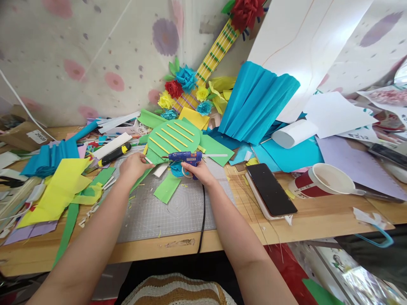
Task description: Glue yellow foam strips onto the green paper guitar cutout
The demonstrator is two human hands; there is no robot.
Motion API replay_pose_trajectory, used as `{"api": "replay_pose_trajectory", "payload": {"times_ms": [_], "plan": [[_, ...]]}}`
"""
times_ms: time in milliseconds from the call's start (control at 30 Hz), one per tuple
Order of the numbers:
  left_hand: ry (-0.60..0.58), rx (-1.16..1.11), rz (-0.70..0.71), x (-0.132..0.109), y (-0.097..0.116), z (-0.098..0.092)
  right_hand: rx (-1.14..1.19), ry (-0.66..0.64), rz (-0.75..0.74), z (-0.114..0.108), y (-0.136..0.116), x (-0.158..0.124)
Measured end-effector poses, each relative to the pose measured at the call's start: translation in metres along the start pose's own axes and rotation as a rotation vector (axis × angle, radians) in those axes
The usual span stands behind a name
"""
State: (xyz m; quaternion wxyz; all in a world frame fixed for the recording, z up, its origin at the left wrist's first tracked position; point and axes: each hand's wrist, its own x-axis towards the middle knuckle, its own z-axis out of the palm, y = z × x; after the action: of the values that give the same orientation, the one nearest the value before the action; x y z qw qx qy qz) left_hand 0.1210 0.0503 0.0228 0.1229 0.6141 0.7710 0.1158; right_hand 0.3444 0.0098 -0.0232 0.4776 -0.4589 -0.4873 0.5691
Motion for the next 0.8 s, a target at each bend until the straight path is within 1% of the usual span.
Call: {"api": "replay_pose_trajectory", "payload": {"times_ms": [133,267,600,700,800], "plan": [[-0.039,0.044,-0.027,0.000,0.005,-0.002,0.001,-0.002,0.000,-0.001,0.000,0.000],[-0.063,0.070,-0.041,-0.001,0.008,-0.003,0.009,0.026,-0.008,-0.001,0.001,0.000],[0.019,0.020,0.035,-0.002,-0.002,0.007,0.022,0.015,-0.030,-0.002,0.000,0.000],[0.021,0.026,0.042,-0.004,-0.002,0.006,0.008,0.007,-0.037,-0.001,-0.003,-0.001],[0.068,-0.047,0.106,-0.008,-0.005,0.003,0.006,0.005,-0.040,-0.001,-0.006,-0.002]]}}
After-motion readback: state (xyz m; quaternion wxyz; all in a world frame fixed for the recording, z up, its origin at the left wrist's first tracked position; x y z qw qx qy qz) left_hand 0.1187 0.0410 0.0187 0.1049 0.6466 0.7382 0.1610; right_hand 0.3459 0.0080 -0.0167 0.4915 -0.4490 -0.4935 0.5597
